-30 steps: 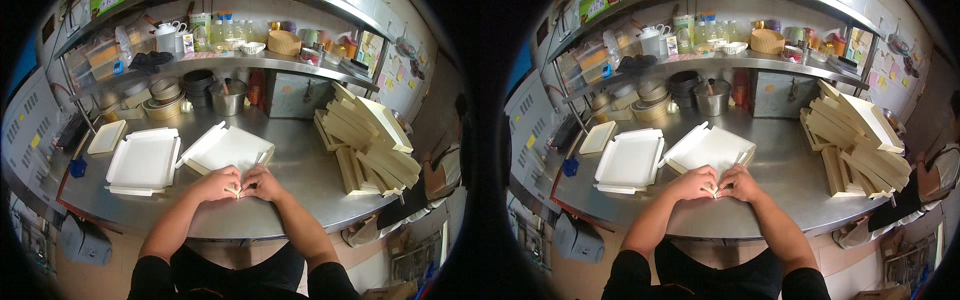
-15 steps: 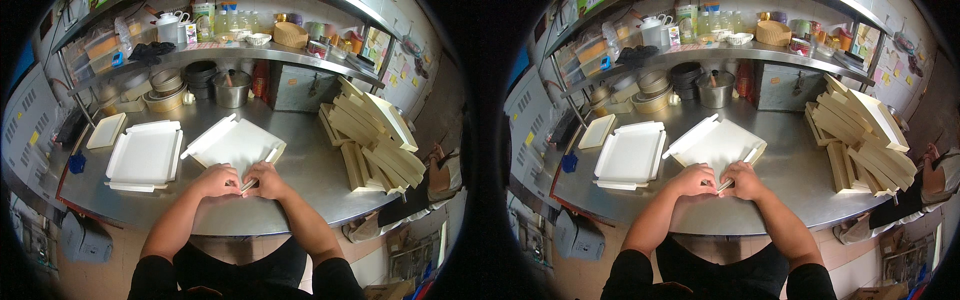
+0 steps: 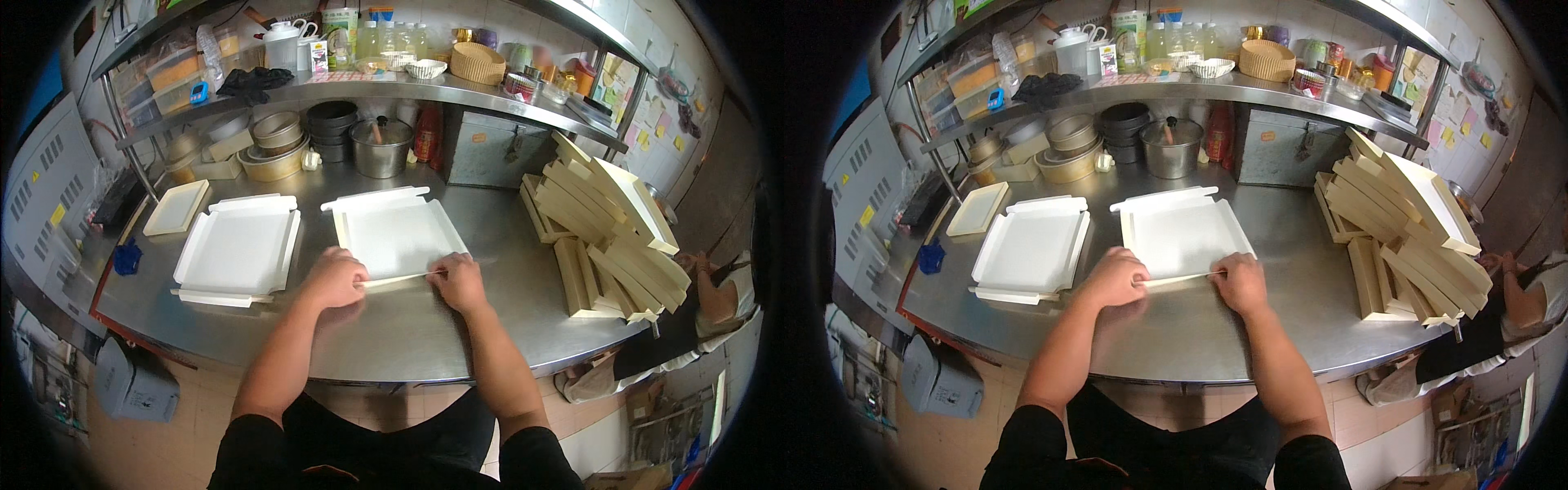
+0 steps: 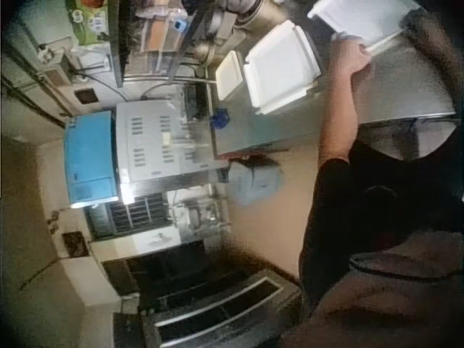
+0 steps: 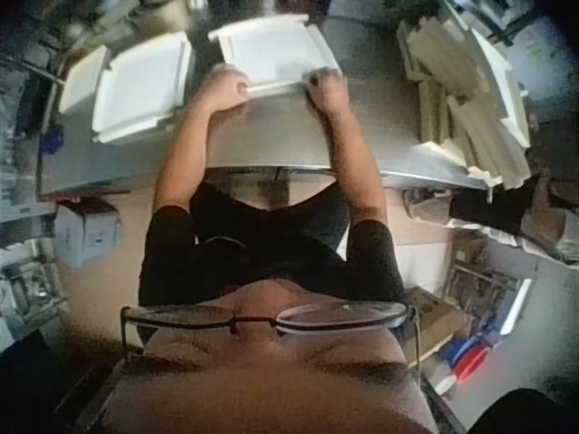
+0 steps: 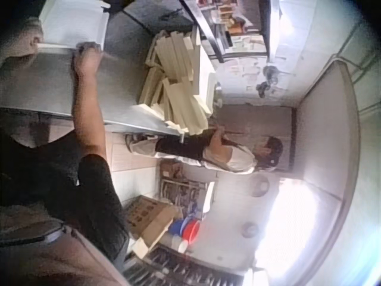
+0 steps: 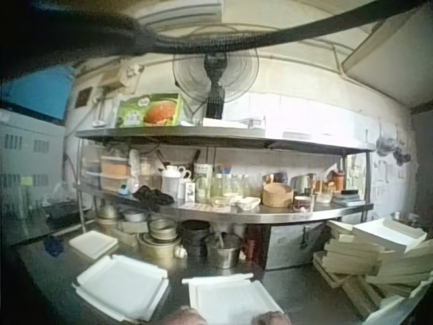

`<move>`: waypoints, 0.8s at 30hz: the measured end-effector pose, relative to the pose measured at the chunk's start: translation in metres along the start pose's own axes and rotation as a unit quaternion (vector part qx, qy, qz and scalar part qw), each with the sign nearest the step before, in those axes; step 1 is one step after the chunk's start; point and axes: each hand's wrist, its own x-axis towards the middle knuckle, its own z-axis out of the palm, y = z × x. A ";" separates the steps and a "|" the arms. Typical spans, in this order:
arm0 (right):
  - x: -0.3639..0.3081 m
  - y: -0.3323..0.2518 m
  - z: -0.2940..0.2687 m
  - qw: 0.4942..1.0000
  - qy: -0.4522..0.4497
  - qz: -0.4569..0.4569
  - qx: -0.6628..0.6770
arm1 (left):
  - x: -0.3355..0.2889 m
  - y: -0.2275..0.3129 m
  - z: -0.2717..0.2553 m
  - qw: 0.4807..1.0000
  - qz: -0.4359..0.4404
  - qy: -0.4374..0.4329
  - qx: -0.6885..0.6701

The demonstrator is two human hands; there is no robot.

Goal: The person assembles white foam takeout containers by folding and snapping the side flaps into place. They handle each container one at a time, then stack the finished units on the counter.

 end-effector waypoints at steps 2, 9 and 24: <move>0.001 -0.006 -0.001 0.999 -0.022 0.025 0.000 | -0.005 0.011 0.006 0.996 -0.012 0.077 0.053; -0.006 -0.031 0.002 0.998 -0.054 -0.029 0.026 | 0.005 0.018 0.011 0.992 -0.014 0.123 0.018; -0.002 -0.044 0.014 0.962 0.088 -0.192 0.173 | 0.010 0.035 0.030 0.935 0.051 0.306 -0.172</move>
